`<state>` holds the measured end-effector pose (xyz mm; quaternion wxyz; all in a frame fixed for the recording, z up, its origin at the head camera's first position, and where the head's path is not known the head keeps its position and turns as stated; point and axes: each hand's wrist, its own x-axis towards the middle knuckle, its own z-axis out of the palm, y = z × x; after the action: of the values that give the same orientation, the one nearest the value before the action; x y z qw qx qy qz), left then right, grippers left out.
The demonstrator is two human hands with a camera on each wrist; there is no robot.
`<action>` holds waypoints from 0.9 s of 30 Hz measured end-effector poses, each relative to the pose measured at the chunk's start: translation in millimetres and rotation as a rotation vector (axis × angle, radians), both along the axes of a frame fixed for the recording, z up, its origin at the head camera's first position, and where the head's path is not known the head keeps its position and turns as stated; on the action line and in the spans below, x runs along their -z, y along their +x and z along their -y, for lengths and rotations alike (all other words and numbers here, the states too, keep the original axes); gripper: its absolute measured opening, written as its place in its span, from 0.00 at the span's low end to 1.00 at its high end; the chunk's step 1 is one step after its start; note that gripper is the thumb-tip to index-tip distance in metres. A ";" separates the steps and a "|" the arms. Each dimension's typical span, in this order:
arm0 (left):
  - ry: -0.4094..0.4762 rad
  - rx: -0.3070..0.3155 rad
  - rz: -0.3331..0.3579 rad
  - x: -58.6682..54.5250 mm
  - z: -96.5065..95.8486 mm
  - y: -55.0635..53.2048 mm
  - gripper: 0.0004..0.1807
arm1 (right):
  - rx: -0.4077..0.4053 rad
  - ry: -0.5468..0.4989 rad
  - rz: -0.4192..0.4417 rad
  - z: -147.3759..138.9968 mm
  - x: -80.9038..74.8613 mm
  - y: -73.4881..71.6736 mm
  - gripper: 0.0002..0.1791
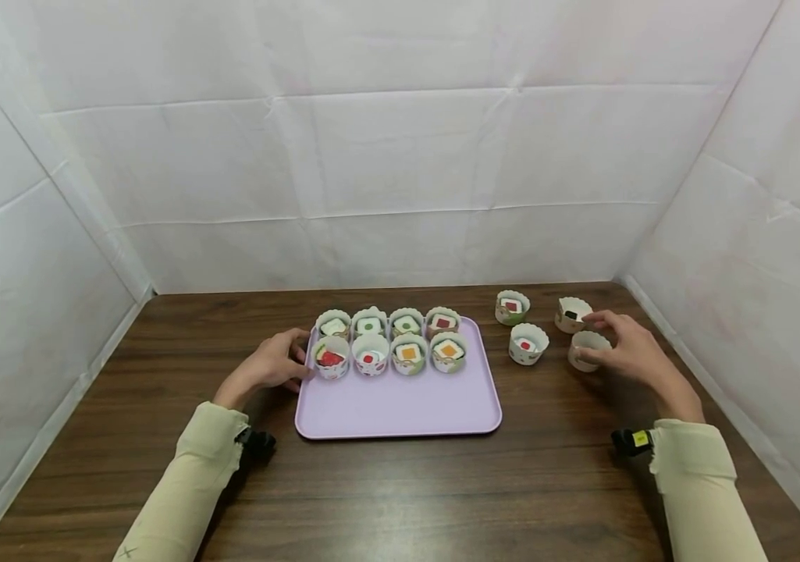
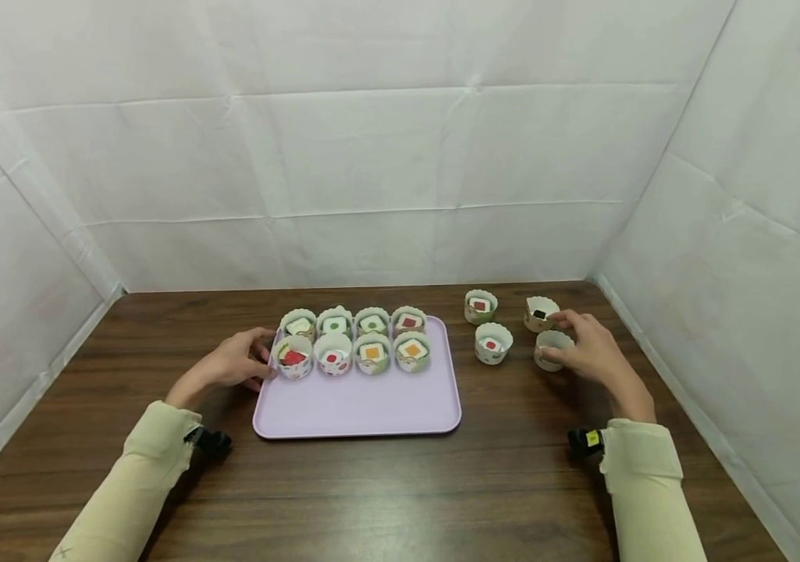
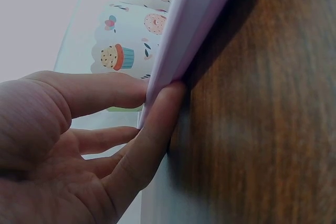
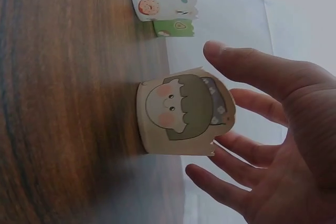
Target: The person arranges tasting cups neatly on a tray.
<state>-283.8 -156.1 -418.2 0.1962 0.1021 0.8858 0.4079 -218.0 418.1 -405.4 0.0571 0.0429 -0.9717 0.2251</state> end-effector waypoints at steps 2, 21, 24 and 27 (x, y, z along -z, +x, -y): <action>-0.001 0.001 0.003 0.0 0.0 -0.1 0.41 | -0.005 0.001 0.013 -2.2 1.7 -1.1 0.39; 0.001 0.002 -0.002 -0.1 0.1 0.7 0.41 | -0.028 -0.017 0.070 -12.7 13.6 -3.5 0.42; 0.002 0.004 0.001 0.4 0.3 -0.1 0.41 | -0.033 -0.008 0.057 -13.2 15.0 -3.5 0.41; 0.006 0.004 0.002 0.6 0.4 -0.8 0.41 | -0.037 0.000 0.051 -13.8 15.9 -3.7 0.41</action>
<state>-284.6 -156.4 -418.7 0.1975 0.1042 0.8842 0.4102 -221.7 431.9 -421.3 0.0282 0.0551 -0.9719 0.2272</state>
